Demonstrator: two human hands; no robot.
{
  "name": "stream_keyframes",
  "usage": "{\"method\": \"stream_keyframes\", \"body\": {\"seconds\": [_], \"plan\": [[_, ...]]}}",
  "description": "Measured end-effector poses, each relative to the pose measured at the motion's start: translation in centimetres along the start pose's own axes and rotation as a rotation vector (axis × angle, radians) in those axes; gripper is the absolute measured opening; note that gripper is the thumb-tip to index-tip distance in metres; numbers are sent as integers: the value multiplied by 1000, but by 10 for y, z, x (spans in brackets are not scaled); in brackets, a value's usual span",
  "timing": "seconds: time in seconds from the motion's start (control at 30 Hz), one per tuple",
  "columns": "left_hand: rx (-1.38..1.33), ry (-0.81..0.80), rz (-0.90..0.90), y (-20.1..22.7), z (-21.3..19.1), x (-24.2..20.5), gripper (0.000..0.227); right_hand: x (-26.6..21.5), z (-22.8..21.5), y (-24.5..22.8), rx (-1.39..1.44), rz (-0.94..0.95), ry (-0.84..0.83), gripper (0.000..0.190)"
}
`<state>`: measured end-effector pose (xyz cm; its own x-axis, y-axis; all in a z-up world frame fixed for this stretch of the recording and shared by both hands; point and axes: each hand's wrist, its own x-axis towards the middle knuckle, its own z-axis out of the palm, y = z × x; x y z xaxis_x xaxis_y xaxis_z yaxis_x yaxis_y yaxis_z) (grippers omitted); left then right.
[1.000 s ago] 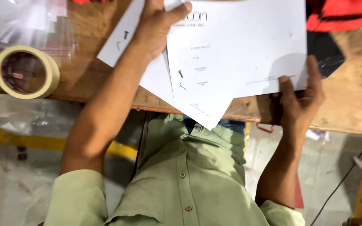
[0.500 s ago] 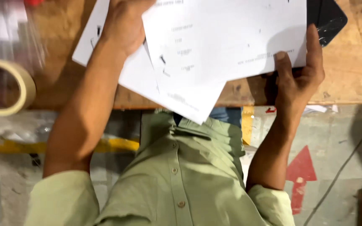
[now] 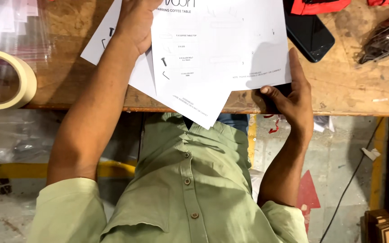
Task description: The person organizes instruction manuals and small red bags on a wooden desk, then places an instruction manual into each red bag one by one.
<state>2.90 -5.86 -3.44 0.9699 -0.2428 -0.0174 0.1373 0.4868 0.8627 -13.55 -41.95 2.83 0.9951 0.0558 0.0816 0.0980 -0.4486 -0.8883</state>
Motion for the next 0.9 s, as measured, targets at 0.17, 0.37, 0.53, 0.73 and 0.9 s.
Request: {"method": "stream_keyframes", "body": {"seconds": [0.17, 0.37, 0.53, 0.73, 0.9], "plan": [[62, 41, -55, 5, 9, -3, 39, -5, -6, -1, 44, 20, -28, 90], [29, 32, -70, 5, 6, 0, 41, -2, 0, -6, 85, -11, 7, 81], [-23, 21, -64, 4, 5, 2, 36, -7, 2, -7, 20, -53, 38, 73], [-12, -50, 59, 16, 16, -4, 27, -8, 3, -3, 51, -22, 95, 70], [-3, -57, 131, 5, 17, 7, 22, -10, 5, -2, 119, -25, 145, 93]]}}
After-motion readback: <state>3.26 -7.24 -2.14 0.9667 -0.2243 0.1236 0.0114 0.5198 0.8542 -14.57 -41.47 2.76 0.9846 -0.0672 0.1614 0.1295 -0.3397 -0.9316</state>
